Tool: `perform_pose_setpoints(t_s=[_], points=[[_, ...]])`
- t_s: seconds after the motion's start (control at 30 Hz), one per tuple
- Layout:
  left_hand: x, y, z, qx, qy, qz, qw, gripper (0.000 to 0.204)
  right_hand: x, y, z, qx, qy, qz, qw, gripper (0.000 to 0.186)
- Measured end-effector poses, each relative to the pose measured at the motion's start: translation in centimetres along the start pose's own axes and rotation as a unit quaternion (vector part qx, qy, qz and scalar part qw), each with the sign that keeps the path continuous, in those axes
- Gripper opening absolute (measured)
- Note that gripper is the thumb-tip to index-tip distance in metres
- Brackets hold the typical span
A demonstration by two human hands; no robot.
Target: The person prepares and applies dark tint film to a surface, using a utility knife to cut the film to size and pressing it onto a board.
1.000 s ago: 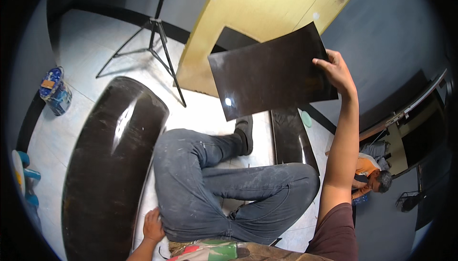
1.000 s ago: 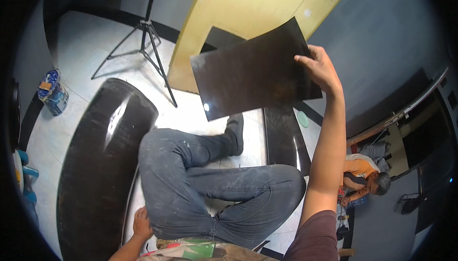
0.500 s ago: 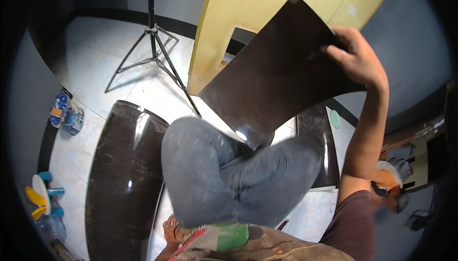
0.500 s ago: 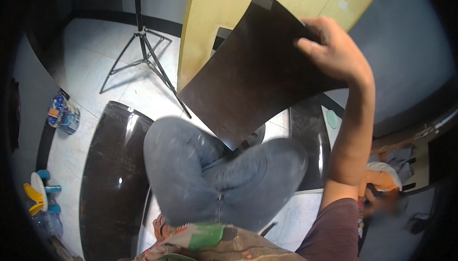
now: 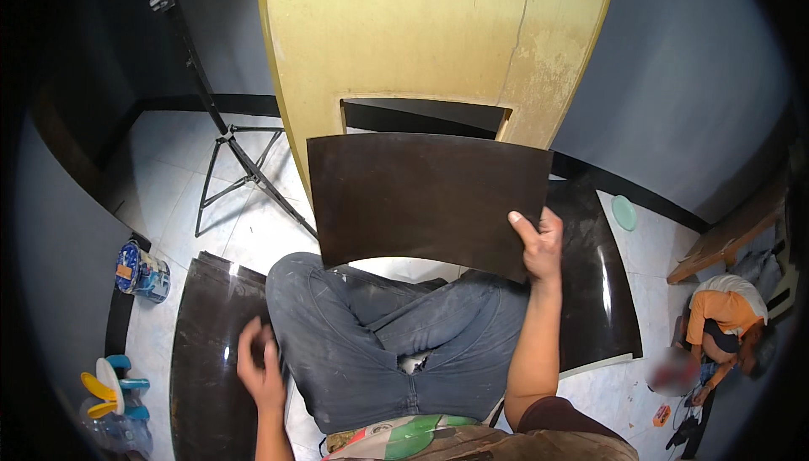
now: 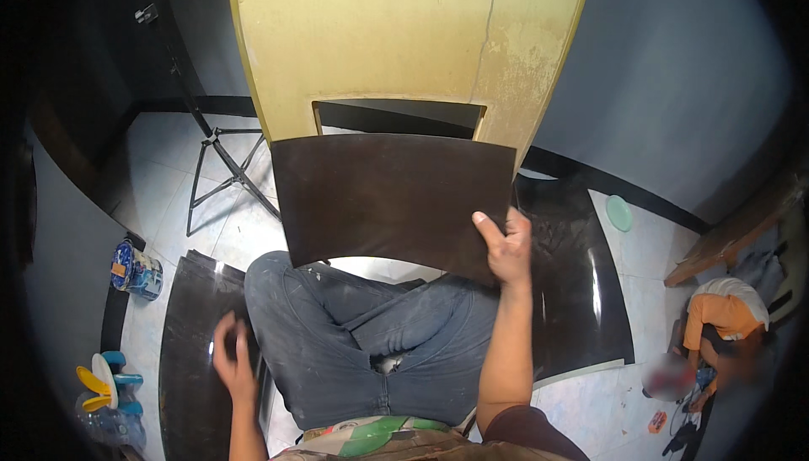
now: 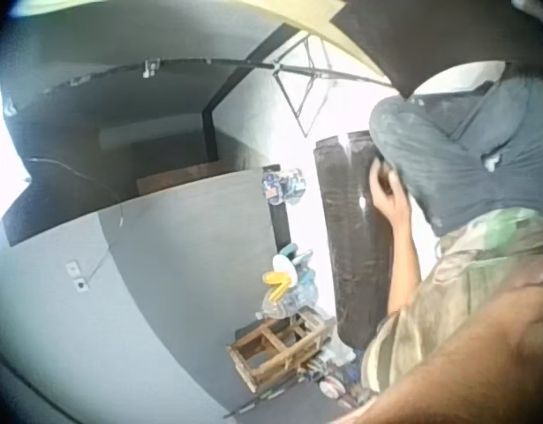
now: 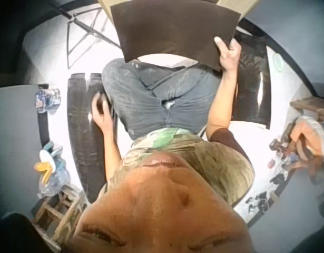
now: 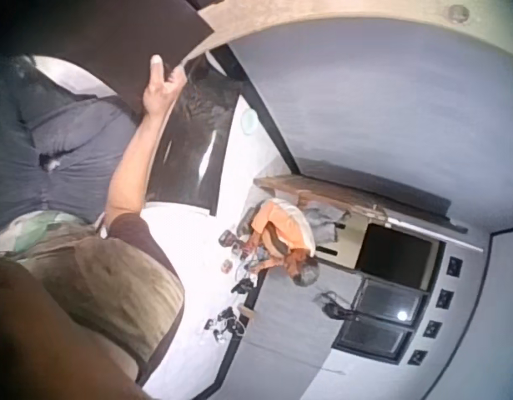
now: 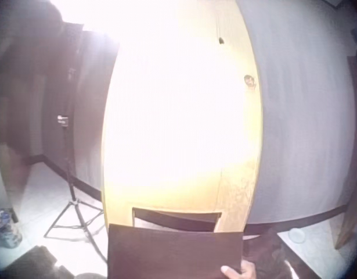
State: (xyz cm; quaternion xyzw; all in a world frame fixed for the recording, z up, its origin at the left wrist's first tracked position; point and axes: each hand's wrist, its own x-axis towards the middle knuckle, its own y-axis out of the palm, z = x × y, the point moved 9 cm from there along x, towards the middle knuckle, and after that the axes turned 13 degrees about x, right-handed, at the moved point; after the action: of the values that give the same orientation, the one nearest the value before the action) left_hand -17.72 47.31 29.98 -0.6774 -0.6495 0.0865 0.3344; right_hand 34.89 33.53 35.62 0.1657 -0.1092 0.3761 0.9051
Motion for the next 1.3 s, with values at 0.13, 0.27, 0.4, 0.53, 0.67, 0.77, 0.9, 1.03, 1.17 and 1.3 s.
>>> perform_pose_setpoints(t_s=[0.13,0.27,0.4,0.53,0.67,0.77,0.9,1.03,1.17,1.3], points=[[12.8,12.9,-5.4,-0.032,0.061,0.045,0.997,0.067,1.3,1.5,-4.6,-0.025,-0.024,0.000,0.999,0.025],[20.9,20.7,-9.4,-0.224,0.106,0.103,0.963,0.039,5.6,-0.5,-6.9,-0.084,-0.044,-0.004,0.995,0.029],[23.8,25.7,-6.5,-0.270,0.067,0.154,0.948,0.028,11.3,-3.0,-9.0,-0.022,-0.001,0.024,0.999,0.032],[24.4,29.6,-2.4,-0.209,0.037,0.165,0.963,0.028,14.9,-3.3,-11.2,0.014,0.012,0.006,1.000,0.031],[24.8,30.2,-1.4,-0.190,0.031,0.110,0.975,0.033,14.6,-2.6,-12.1,0.018,-0.061,-0.016,0.998,0.024],[25.6,30.2,-0.2,-0.187,0.024,0.055,0.981,0.030,14.9,-4.5,-15.0,-0.026,-0.088,-0.054,0.994,0.019],[25.8,30.2,-0.8,-0.149,0.055,0.023,0.987,0.027,15.0,-4.8,-15.0,-0.023,-0.125,-0.100,0.987,0.015],[26.0,30.4,0.0,-0.192,0.054,0.021,0.980,0.026,15.2,-4.9,-15.0,0.004,-0.113,-0.060,0.992,0.014],[25.8,31.0,-1.0,-0.175,0.034,0.037,0.983,0.026,15.5,-5.8,-14.6,0.009,-0.103,-0.070,0.992,0.015],[25.7,31.6,-0.9,-0.193,0.050,0.052,0.979,0.026,15.6,-6.2,-14.5,0.008,-0.110,-0.072,0.991,0.017]])
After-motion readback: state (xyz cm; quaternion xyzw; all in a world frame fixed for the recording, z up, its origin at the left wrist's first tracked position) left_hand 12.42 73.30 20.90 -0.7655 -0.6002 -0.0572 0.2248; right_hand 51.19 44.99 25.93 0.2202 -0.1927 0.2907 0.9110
